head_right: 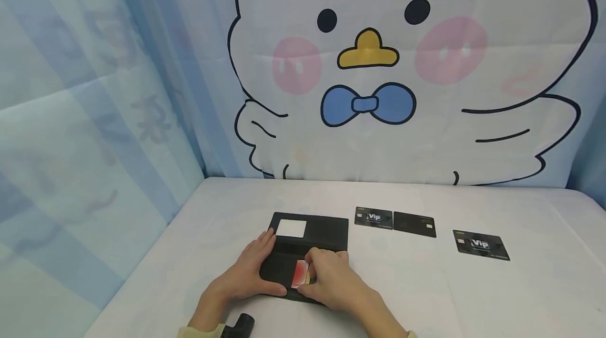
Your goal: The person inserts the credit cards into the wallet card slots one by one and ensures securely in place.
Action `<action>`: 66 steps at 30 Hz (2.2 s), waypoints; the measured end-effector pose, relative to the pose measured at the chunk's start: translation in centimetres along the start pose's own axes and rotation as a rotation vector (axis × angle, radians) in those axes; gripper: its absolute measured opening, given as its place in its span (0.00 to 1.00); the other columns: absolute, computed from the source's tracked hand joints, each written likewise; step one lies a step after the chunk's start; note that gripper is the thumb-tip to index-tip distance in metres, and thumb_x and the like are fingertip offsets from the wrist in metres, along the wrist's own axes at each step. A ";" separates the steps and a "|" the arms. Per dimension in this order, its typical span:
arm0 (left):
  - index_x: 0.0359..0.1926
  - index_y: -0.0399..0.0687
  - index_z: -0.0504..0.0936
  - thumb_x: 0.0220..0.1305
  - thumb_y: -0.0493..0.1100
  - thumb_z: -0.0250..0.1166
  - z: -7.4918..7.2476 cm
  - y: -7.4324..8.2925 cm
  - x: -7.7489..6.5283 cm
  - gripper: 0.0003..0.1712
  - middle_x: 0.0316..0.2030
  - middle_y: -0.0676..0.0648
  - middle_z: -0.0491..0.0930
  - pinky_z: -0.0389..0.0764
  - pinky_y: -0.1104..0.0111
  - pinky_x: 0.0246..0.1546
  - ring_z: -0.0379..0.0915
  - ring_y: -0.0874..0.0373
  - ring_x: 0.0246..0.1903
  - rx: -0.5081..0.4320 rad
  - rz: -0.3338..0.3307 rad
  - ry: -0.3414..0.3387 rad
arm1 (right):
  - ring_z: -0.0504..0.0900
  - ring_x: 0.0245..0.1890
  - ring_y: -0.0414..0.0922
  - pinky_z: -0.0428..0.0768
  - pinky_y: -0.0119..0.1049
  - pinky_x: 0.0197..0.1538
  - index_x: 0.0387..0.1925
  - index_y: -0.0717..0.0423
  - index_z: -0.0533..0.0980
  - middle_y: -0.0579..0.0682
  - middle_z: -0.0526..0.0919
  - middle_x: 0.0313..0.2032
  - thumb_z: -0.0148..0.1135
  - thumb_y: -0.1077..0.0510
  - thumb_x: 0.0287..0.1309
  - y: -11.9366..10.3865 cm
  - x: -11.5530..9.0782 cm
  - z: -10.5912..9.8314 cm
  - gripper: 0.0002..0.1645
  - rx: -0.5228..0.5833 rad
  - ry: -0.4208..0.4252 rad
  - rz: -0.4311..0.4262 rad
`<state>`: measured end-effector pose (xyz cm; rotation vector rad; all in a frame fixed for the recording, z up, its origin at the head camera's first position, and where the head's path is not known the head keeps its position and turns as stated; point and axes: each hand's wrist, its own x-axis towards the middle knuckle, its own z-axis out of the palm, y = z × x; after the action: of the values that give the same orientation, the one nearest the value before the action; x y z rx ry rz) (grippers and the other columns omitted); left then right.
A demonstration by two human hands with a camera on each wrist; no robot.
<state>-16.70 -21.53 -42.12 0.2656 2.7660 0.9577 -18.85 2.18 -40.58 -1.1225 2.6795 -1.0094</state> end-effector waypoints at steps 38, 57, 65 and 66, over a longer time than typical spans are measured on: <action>0.78 0.34 0.52 0.47 0.66 0.78 -0.1 -0.1 0.3 0.69 0.79 0.39 0.44 0.39 0.49 0.76 0.35 0.46 0.78 0.006 0.012 -0.003 | 0.72 0.36 0.39 0.63 0.45 0.42 0.57 0.56 0.76 0.39 0.73 0.33 0.79 0.44 0.51 1.9 -0.7 -3.5 0.36 0.019 0.008 0.125; 0.78 0.35 0.53 0.46 0.65 0.79 0.1 0.1 0.0 0.69 0.79 0.39 0.45 0.40 0.47 0.75 0.36 0.44 0.78 -0.015 -0.020 -0.007 | 0.78 0.44 0.50 0.72 0.60 0.44 0.59 0.60 0.75 0.51 0.80 0.45 0.77 0.50 0.54 7.8 -4.2 -8.4 0.35 -0.150 0.210 0.212; 0.78 0.37 0.53 0.46 0.65 0.79 0.0 -0.2 0.1 0.69 0.79 0.40 0.44 0.40 0.47 0.75 0.36 0.44 0.78 -0.013 -0.020 -0.002 | 0.74 0.49 0.67 0.68 0.71 0.42 0.63 0.62 0.69 0.69 0.74 0.51 0.74 0.48 0.57 13.1 -8.0 -13.0 0.39 -0.272 0.212 0.410; 0.78 0.37 0.53 0.46 0.65 0.79 0.0 -0.2 0.1 0.70 0.79 0.40 0.44 0.40 0.47 0.75 0.36 0.44 0.78 -0.014 -0.023 -0.002 | 0.73 0.49 0.69 0.67 0.72 0.41 0.63 0.62 0.68 0.71 0.72 0.52 0.73 0.47 0.57 13.9 -8.5 -13.6 0.40 -0.290 0.207 0.442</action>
<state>-16.81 -21.66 -42.29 0.2327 2.7533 0.9696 -25.18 22.43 -39.75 -0.4242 3.1093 -0.7095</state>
